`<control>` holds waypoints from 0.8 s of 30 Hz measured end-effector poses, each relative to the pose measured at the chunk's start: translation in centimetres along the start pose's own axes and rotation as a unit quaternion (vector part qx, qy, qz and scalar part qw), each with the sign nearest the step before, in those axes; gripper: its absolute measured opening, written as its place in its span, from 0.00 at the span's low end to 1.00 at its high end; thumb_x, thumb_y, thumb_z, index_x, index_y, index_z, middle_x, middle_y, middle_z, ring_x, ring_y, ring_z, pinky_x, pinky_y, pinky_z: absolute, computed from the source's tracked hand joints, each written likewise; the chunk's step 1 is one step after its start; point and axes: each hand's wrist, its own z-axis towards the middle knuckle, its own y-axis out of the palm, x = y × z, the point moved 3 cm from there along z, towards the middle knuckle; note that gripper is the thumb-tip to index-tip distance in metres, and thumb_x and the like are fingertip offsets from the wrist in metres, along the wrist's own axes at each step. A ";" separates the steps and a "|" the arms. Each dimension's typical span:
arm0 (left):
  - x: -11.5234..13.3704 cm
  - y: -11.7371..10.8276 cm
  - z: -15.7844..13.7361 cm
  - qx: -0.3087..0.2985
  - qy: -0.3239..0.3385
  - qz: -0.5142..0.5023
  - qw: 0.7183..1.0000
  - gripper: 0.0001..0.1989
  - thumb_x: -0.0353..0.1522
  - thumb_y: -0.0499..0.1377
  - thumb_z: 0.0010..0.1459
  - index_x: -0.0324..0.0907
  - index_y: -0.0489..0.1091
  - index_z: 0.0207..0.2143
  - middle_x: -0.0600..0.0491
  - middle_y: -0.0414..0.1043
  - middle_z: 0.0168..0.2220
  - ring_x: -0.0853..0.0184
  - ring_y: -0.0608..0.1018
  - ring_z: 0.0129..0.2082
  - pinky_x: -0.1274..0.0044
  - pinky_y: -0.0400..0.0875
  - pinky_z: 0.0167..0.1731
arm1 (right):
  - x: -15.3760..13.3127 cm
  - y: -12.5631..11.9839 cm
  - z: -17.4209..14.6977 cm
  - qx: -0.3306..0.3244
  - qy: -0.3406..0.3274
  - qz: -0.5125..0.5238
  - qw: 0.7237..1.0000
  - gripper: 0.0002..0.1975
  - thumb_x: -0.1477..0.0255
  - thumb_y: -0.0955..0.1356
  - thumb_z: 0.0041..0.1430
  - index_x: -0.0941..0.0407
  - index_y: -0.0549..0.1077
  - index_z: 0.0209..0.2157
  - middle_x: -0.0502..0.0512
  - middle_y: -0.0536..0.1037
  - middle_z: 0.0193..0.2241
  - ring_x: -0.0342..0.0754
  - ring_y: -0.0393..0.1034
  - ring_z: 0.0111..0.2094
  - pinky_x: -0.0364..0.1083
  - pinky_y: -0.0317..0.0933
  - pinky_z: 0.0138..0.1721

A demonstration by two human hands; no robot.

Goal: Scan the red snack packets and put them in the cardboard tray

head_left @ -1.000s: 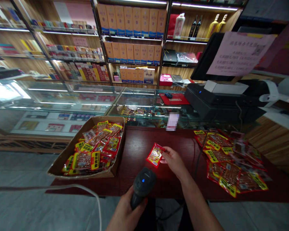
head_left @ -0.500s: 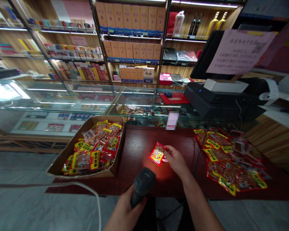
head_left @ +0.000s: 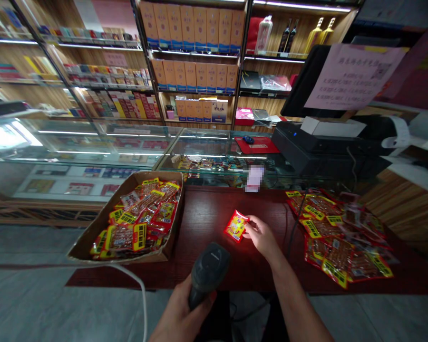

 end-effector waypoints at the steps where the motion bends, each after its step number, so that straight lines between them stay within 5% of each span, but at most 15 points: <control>1: 0.1 -0.2 -0.1 -0.003 0.000 0.006 1.000 0.15 0.42 0.64 0.54 0.40 0.77 0.37 0.58 0.68 0.18 0.61 0.76 0.30 0.76 0.73 0.33 | 0.1 -0.1 0.0 0.000 0.001 0.001 1.000 0.22 0.54 0.73 0.49 0.54 0.74 0.40 0.55 0.81 0.37 0.55 0.79 0.39 0.49 0.76 0.34; 7: 0.4 -0.8 -0.8 0.008 -0.011 0.016 1.000 0.12 0.40 0.64 0.54 0.41 0.78 0.32 0.59 0.66 0.16 0.61 0.76 0.31 0.77 0.73 0.34 | -0.2 -0.4 0.0 0.008 -0.007 0.002 1.000 0.20 0.57 0.73 0.49 0.53 0.74 0.40 0.54 0.81 0.38 0.54 0.79 0.40 0.49 0.75 0.36; 13: 0.7 0.0 0.1 0.002 0.016 0.016 1.000 0.11 0.35 0.65 0.52 0.40 0.79 0.38 0.55 0.74 0.24 0.61 0.76 0.31 0.77 0.72 0.32 | -1.0 -0.2 -0.4 0.011 0.002 -0.004 1.000 0.15 0.60 0.71 0.52 0.51 0.75 0.41 0.52 0.81 0.37 0.54 0.78 0.40 0.51 0.75 0.38; 24: 1.3 0.5 0.0 0.018 0.006 -0.013 1.000 0.11 0.37 0.66 0.53 0.40 0.77 0.35 0.58 0.69 0.18 0.62 0.75 0.29 0.77 0.72 0.30 | -1.4 0.0 -1.1 -0.006 -0.002 0.002 1.000 0.14 0.60 0.71 0.52 0.51 0.75 0.40 0.54 0.82 0.38 0.57 0.78 0.42 0.52 0.75 0.37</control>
